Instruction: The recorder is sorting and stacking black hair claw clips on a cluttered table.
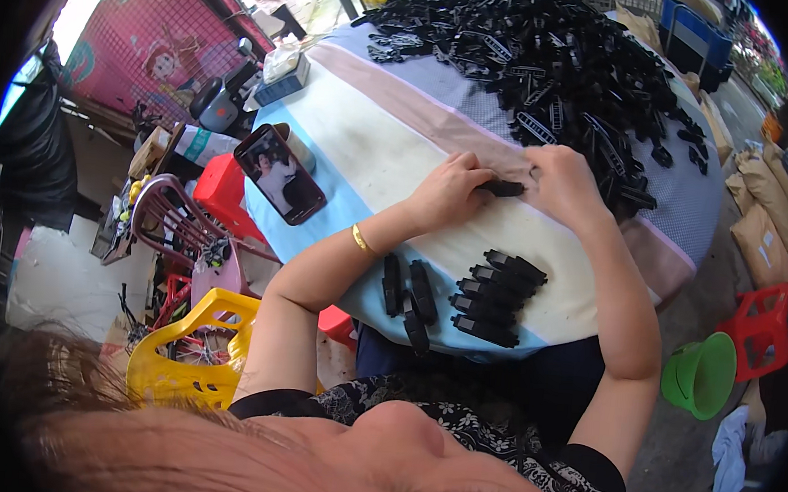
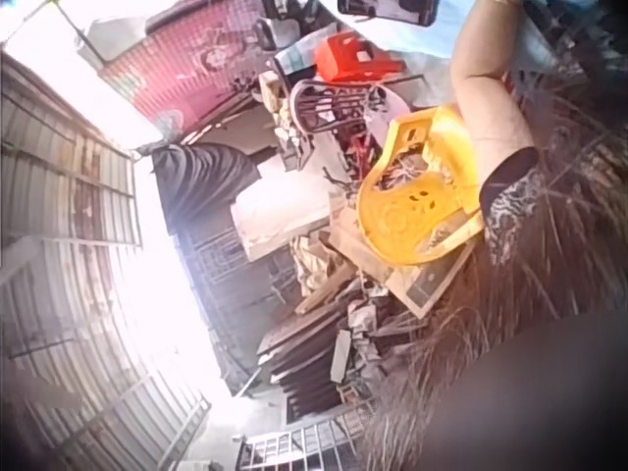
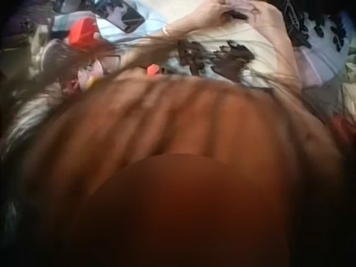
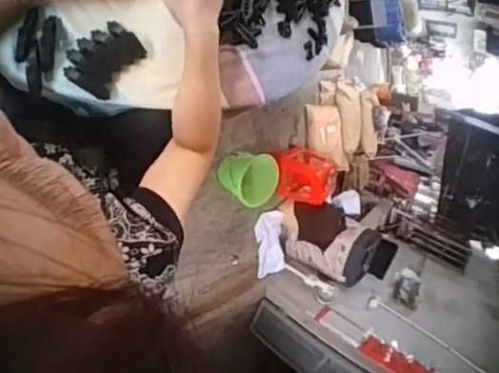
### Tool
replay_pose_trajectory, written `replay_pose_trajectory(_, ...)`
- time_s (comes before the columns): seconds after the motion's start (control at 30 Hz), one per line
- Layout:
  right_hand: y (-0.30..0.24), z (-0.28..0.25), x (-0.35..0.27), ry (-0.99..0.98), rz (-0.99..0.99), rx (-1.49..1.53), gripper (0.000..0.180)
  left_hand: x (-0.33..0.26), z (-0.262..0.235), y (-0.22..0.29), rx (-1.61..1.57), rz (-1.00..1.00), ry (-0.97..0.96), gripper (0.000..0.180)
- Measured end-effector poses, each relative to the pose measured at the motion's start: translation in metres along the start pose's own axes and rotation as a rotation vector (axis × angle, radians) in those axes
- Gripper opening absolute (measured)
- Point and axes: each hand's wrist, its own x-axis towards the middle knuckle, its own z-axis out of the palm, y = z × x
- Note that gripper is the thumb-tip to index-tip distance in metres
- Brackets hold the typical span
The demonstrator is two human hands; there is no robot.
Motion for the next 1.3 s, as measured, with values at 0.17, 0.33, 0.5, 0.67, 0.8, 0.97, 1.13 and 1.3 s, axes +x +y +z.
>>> replay_pose_trajectory(0.17,-0.003,0.018,0.005,0.2,-0.035,0.377,0.023,0.003,0.003,-0.001,-0.106,0.018,0.048,0.024)
replay_pose_trajectory(0.33,-0.01,0.007,0.002,-0.076,-0.039,0.392,0.017,0.004,0.0,-0.007,-0.183,-0.104,0.008,0.023)
replay_pose_trajectory(0.5,-0.015,0.003,-0.002,-0.143,-0.136,0.262,0.016,0.006,0.002,-0.006,-0.152,-0.061,0.039,0.021)
replay_pose_trajectory(0.67,-0.007,0.01,-0.003,-0.147,0.143,0.351,0.02,0.008,-0.005,-0.004,-0.232,-0.109,0.037,0.02)
replay_pose_trajectory(0.8,-0.004,0.002,0.002,-0.251,-0.03,0.102,0.017,0.004,-0.006,-0.005,-0.242,-0.189,0.046,0.021)
replay_pose_trajectory(0.97,-0.015,0.013,-0.006,-0.099,-0.185,-0.049,0.016,0.008,-0.004,-0.002,-0.198,-0.191,0.019,0.02)
replay_pose_trajectory(1.13,-0.029,0.013,-0.005,-0.015,-0.222,-0.011,0.02,0.007,0.0,0.0,-0.156,-0.162,0.071,0.021)
replay_pose_trajectory(1.3,-0.021,0.002,0.001,-0.101,-0.178,0.167,0.026,0.008,-0.007,-0.004,-0.197,-0.19,0.008,0.022)
